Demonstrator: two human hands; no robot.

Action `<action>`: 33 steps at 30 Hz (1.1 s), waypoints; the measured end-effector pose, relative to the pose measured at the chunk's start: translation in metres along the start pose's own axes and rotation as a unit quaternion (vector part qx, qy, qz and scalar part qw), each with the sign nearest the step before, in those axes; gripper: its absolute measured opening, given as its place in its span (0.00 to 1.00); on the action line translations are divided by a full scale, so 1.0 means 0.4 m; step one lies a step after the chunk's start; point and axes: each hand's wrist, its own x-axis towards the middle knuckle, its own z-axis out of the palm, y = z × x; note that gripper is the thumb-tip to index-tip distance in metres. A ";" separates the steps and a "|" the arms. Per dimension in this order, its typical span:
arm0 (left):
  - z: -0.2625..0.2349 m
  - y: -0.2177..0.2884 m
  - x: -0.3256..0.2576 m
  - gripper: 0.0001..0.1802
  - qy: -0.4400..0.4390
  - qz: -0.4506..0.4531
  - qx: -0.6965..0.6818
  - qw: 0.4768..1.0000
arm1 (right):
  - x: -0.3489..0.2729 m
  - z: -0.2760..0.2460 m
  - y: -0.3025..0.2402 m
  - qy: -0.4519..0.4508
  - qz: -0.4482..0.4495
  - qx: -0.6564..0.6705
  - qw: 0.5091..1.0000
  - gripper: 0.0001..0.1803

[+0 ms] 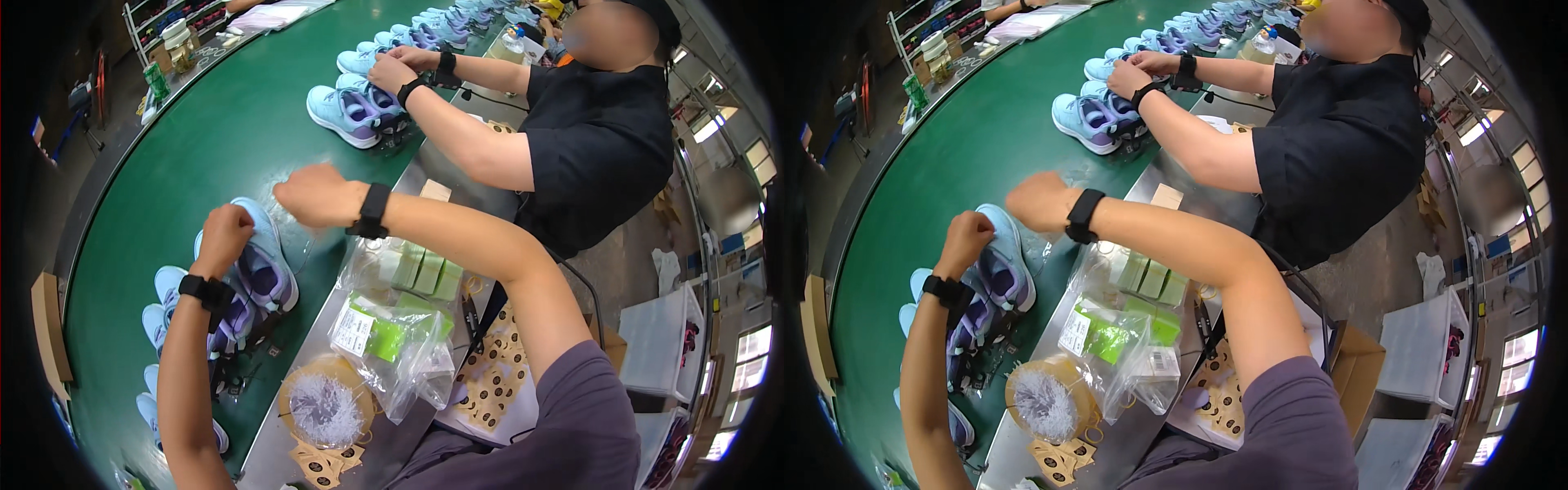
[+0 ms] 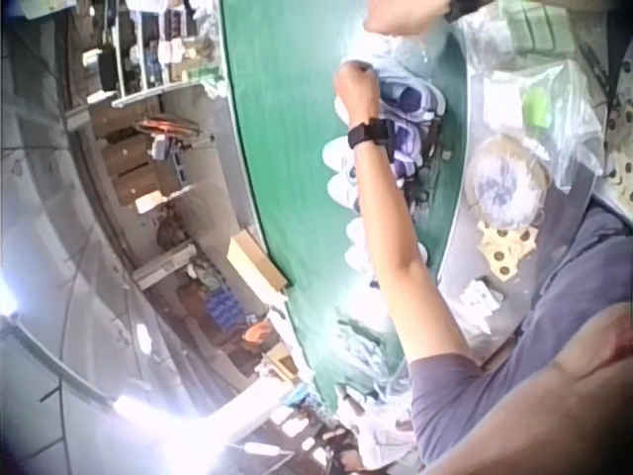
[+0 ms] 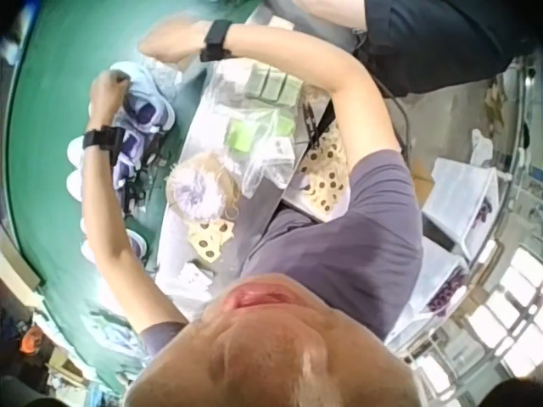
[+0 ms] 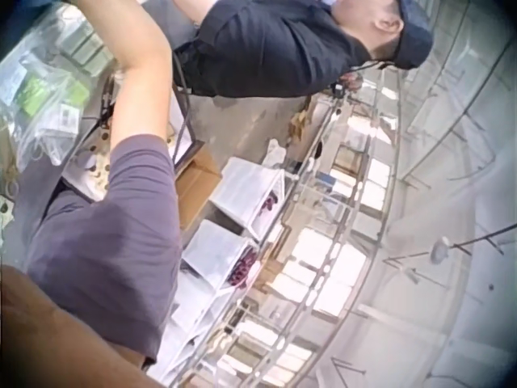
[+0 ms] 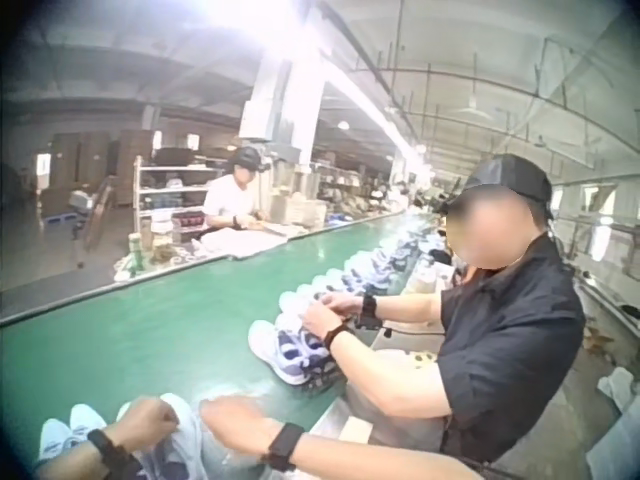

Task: The person attaches tags to light blue and purple sneakers on a green conveyor belt. They pick up a shoe, attach a tag to the laces, and place the shoe back on the belt. The person repeats this process for multiple pairs of shoes.

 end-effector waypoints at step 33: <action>-0.101 -0.014 0.005 0.04 -0.183 -0.059 -0.042 0.980 | 0.085 0.033 -0.064 -0.027 -0.004 0.113 0.993 0.11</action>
